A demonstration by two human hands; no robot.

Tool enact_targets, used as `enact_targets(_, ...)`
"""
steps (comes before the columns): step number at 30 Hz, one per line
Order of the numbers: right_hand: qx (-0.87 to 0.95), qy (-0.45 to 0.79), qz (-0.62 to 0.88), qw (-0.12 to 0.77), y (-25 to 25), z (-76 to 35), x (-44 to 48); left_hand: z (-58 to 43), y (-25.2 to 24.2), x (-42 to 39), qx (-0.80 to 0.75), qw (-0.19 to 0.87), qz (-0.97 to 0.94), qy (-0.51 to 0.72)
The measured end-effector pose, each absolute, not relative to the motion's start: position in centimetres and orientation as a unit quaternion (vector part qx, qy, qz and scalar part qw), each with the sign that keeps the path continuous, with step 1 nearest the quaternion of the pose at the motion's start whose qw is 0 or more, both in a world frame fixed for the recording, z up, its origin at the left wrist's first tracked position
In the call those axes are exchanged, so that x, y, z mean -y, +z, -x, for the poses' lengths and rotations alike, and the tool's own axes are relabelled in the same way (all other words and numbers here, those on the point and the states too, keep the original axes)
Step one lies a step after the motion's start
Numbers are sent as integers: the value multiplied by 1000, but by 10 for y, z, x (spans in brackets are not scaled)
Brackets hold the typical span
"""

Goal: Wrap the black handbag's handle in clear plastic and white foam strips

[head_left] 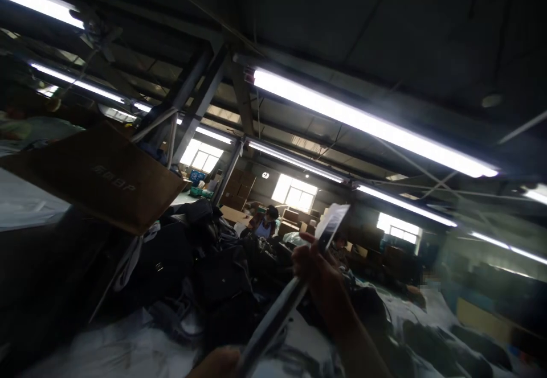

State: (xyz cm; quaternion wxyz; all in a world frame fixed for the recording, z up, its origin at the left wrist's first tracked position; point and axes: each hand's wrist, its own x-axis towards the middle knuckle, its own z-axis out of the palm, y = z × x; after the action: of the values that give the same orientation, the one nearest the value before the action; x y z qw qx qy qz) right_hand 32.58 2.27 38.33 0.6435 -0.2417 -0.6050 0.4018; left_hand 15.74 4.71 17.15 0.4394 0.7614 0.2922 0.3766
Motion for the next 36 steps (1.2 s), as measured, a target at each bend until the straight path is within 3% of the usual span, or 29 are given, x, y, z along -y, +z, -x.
enact_targets(6, 594, 292, 219, 718, 460, -333, -16, -145, 206, -51, -301, 431, -733, 432)
enact_targets(13, 707, 146, 157, 674, 503, -337, -7, -142, 205, -84, -317, 425, -724, 441)
enact_targets(16, 732, 131, 118, 658, 499, -331, -6, -142, 188, -85, -319, 432, -727, 427)
enact_targets(20, 694, 114, 121, 701, 496, -327, -14, -144, 170, -83, -320, 425, -732, 425)
enact_targets(28, 650, 142, 119, 737, 530, -318, -16, -157, 163, -108, -302, 440, -722, 441)
enact_targets(36, 675, 179, 179, 693, 538, -309, -22, -161, 103, -122, -365, 511, -686, 367)
